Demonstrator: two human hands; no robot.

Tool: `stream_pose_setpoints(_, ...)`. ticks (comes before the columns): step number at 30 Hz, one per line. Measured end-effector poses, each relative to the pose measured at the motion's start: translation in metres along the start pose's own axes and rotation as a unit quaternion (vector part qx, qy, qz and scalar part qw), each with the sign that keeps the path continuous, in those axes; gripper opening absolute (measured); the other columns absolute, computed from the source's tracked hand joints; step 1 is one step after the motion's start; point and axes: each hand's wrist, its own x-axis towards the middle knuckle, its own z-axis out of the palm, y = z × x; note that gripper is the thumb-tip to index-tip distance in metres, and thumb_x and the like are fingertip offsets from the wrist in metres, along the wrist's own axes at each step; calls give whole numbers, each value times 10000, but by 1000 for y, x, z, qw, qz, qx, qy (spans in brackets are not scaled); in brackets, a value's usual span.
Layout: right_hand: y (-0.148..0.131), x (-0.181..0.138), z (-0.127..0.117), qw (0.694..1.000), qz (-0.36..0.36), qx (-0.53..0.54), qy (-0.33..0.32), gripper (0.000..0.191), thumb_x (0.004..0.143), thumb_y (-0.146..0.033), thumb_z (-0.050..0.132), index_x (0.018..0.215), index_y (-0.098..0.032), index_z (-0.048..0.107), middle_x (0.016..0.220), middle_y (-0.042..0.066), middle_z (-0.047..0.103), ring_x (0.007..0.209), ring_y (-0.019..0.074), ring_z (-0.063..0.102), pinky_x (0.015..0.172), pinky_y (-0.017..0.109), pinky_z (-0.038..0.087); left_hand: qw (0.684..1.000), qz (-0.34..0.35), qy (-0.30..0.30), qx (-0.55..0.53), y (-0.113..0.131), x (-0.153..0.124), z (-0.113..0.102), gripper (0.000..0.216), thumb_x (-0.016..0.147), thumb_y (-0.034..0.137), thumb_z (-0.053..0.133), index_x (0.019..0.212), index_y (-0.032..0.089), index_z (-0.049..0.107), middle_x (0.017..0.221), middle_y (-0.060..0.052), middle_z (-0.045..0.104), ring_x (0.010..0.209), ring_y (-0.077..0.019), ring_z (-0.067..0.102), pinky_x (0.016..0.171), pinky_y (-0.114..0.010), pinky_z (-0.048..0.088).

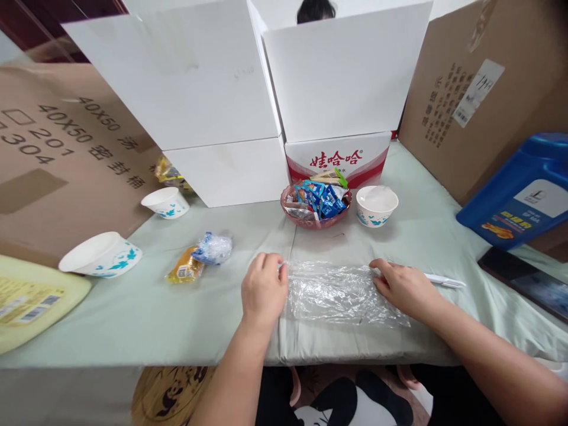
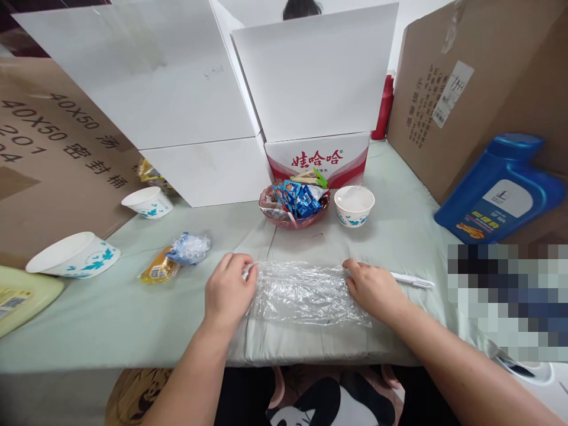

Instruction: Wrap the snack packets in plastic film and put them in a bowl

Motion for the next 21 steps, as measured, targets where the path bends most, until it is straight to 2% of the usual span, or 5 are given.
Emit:
stream_pose_setpoints(5, -1, 0, 0, 1000, 0, -3, 4, 290, 936, -247, 399, 1191, -178, 520, 934, 76, 733, 815, 256, 696, 646, 310, 430, 957, 179, -201, -108, 13, -9, 3, 207, 777, 170, 676, 978, 216, 669, 1054, -39, 662, 1043, -232, 590, 914, -354, 475)
stream_pose_setpoints(11, 13, -6, -8, 998, 32, -26, 45, 283, 896, -203, 440, 1148, -177, 566, 911, 78, 715, 778, 264, 682, 633, 337, 467, 945, 181, -262, -73, 2, -9, 10, 560, 775, 308, 701, 1308, 236, 545, 1486, -90, 423, 1389, -312, 340, 1139, -501, 296)
stream_pose_setpoints(15, 3, -18, -14, 985, -77, 21, 154, 300, 952, -296, 430, 1143, -157, 614, 1121, 142, 656, 1078, 287, 593, 882, 411, 475, 942, 187, -275, -51, 2, -12, 11, 587, 806, 322, 654, 1363, 223, 498, 1530, -92, 362, 1434, -306, 264, 1164, -497, 250)
stream_pose_setpoints(19, -18, -21, -3, 960, -265, 87, 39, 731, 822, -634, 573, 1383, -172, 496, 1463, 168, 434, 1372, 372, 329, 1077, 535, 322, 941, 185, -281, -40, 1, -9, 14, 604, 823, 340, 630, 1397, 256, 461, 1553, -72, 325, 1449, -312, 223, 1168, -525, 215)
stream_pose_setpoints(21, -19, -19, 5, 953, -289, 89, -37, 983, 688, -755, 618, 1449, -164, 419, 1523, 183, 341, 1417, 429, 204, 1104, 607, 228, 943, 165, -287, -31, -5, -4, 15, 622, 837, 386, 619, 1416, 255, 433, 1566, -84, 293, 1453, -326, 204, 1163, -560, 186)
